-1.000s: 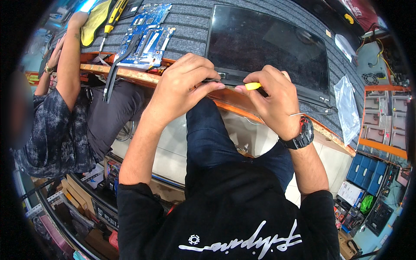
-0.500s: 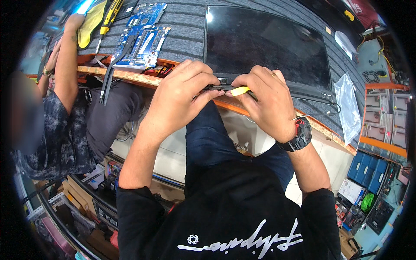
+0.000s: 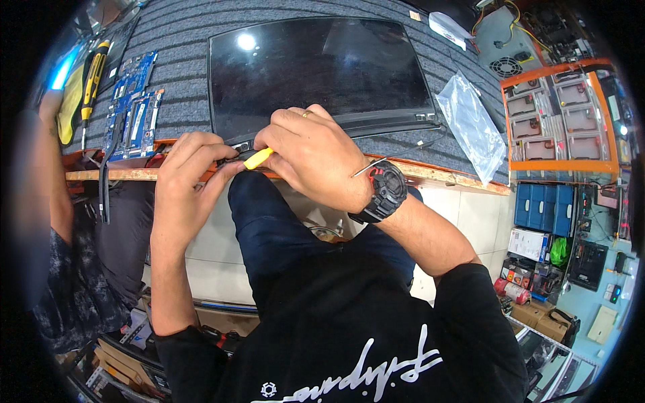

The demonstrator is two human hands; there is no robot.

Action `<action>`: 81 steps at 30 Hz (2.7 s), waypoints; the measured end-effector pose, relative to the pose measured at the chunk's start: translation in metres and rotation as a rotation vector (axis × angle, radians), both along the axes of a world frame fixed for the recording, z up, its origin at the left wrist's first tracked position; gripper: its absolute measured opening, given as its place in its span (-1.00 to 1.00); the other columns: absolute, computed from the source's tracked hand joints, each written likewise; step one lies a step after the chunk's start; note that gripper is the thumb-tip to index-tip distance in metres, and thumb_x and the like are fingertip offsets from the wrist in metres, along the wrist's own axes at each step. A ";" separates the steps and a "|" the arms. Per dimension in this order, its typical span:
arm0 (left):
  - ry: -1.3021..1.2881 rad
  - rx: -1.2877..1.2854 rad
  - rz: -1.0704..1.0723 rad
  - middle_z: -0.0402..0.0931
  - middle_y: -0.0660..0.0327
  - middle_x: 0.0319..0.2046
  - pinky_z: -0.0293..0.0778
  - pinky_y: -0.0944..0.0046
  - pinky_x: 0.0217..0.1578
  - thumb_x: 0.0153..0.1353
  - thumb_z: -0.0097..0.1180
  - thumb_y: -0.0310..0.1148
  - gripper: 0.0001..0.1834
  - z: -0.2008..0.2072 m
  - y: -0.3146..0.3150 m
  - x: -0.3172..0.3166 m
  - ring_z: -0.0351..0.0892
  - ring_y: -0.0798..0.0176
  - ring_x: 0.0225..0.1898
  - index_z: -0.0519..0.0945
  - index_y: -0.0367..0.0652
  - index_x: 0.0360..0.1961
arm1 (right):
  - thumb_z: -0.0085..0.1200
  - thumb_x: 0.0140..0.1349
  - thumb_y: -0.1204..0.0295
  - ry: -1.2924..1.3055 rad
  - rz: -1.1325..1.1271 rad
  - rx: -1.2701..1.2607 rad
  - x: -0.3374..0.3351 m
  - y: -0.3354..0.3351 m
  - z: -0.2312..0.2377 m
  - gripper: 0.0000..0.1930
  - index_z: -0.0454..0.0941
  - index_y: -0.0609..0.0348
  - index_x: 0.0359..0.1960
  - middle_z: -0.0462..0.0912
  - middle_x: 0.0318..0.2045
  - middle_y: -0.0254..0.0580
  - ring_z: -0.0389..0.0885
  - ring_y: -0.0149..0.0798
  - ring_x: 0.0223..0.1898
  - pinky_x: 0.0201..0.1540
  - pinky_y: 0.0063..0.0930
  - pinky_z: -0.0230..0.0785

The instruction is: The person operates a laptop, then picks up a disassembled laptop chassis to show the internal components. They then use a yellow pry tool to remove a metal bracket from a laptop screen assembly.

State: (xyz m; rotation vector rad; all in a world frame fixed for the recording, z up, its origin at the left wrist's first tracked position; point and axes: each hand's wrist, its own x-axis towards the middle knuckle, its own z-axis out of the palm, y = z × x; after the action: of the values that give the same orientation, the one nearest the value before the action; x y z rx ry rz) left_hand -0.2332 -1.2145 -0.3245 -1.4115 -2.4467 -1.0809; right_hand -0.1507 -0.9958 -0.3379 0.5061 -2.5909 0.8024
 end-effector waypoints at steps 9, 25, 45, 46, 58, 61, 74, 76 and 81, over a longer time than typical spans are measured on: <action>0.028 0.011 -0.001 0.60 0.19 -0.27 0.49 0.11 -0.12 -0.01 0.55 -0.43 -0.69 -0.004 -0.006 -0.002 0.59 0.07 -0.16 0.71 -0.21 -0.24 | 0.42 0.20 0.19 -0.069 -0.163 0.195 0.038 0.045 0.022 -0.73 0.68 -0.01 -0.16 0.59 -0.31 -0.30 0.61 -0.17 -0.20 -0.13 -0.24 0.26; 0.023 0.059 0.001 0.64 0.17 -0.30 0.48 0.16 -0.16 0.03 0.52 -0.48 -0.76 -0.007 0.005 -0.002 0.61 0.10 -0.22 0.70 -0.25 -0.30 | 0.42 0.20 0.30 -0.188 -0.118 0.064 0.030 0.073 0.020 -0.76 0.67 0.08 -0.19 0.64 -0.31 -0.25 0.63 -0.13 -0.23 -0.12 -0.28 0.32; -0.001 -0.053 0.103 0.65 0.12 -0.21 0.48 0.17 -0.06 0.07 0.48 -0.51 -0.74 0.005 -0.002 -0.015 0.61 0.10 -0.13 0.72 -0.30 -0.20 | 0.32 0.25 0.40 -0.131 -0.192 0.148 0.062 0.109 0.030 -0.86 0.64 0.13 -0.25 0.60 -0.31 -0.22 0.59 -0.08 -0.22 -0.12 -0.22 0.36; -0.021 -0.075 0.107 0.65 0.10 -0.19 0.48 0.18 -0.02 0.08 0.47 -0.54 -0.72 0.010 -0.003 -0.016 0.61 0.10 -0.09 0.71 -0.32 -0.16 | 0.31 0.25 0.41 -0.114 -0.196 0.167 0.062 0.107 0.030 -0.87 0.64 0.13 -0.25 0.61 -0.30 -0.22 0.59 -0.08 -0.20 -0.12 -0.23 0.36; 0.115 0.050 -0.201 0.64 0.15 -0.19 0.48 0.09 -0.10 0.11 0.47 -0.41 -0.70 0.016 0.112 0.051 0.61 0.03 -0.15 0.74 -0.21 -0.11 | 0.16 0.48 0.26 -0.588 -0.439 0.068 0.177 0.168 0.078 -0.74 0.65 0.16 0.03 0.61 -0.23 0.02 0.63 0.09 -0.13 -0.08 -0.17 0.46; 0.126 0.032 -0.190 0.63 0.18 -0.18 0.47 0.07 -0.07 0.16 0.44 -0.40 -0.73 0.005 0.143 0.046 0.59 0.04 -0.13 0.74 -0.19 -0.11 | 0.13 0.46 0.36 -0.230 -0.559 0.301 0.156 0.205 0.047 -0.78 0.62 0.18 0.03 0.61 -0.20 0.01 0.61 0.12 -0.11 -0.09 -0.10 0.42; 0.099 0.073 -0.180 0.62 0.19 -0.29 0.48 0.08 -0.14 0.11 0.49 -0.35 -0.78 -0.012 0.171 0.050 0.59 0.06 -0.22 0.75 -0.20 -0.27 | 0.48 0.14 0.30 -0.063 -0.306 0.076 0.103 0.159 0.016 -0.71 0.66 0.04 -0.18 0.65 -0.25 -0.35 0.58 -0.18 -0.12 0.08 -0.24 0.28; 0.088 0.074 -0.202 0.61 0.21 -0.29 0.47 0.07 -0.14 0.15 0.47 -0.34 -0.80 -0.012 0.171 0.049 0.59 0.08 -0.20 0.74 -0.19 -0.26 | 0.48 0.14 0.32 -0.101 -0.303 0.030 0.099 0.161 0.014 -0.75 0.66 0.05 -0.23 0.64 -0.29 -0.36 0.59 -0.20 -0.18 0.05 -0.25 0.29; 0.072 0.105 -0.259 0.59 0.23 -0.30 0.47 0.07 -0.13 0.20 0.42 -0.33 -0.81 -0.013 0.171 0.043 0.57 0.08 -0.21 0.71 -0.20 -0.25 | 0.39 0.23 0.29 -0.123 -0.241 0.044 0.095 0.164 0.017 -0.80 0.65 0.07 -0.25 0.63 -0.32 -0.33 0.60 -0.20 -0.19 0.00 -0.25 0.29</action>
State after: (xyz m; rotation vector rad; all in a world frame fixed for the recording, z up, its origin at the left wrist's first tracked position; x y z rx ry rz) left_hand -0.1902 -1.0432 -0.3380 -1.7354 -2.1674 -1.1647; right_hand -0.0561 -0.8320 -0.3210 0.1556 -2.7188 0.7155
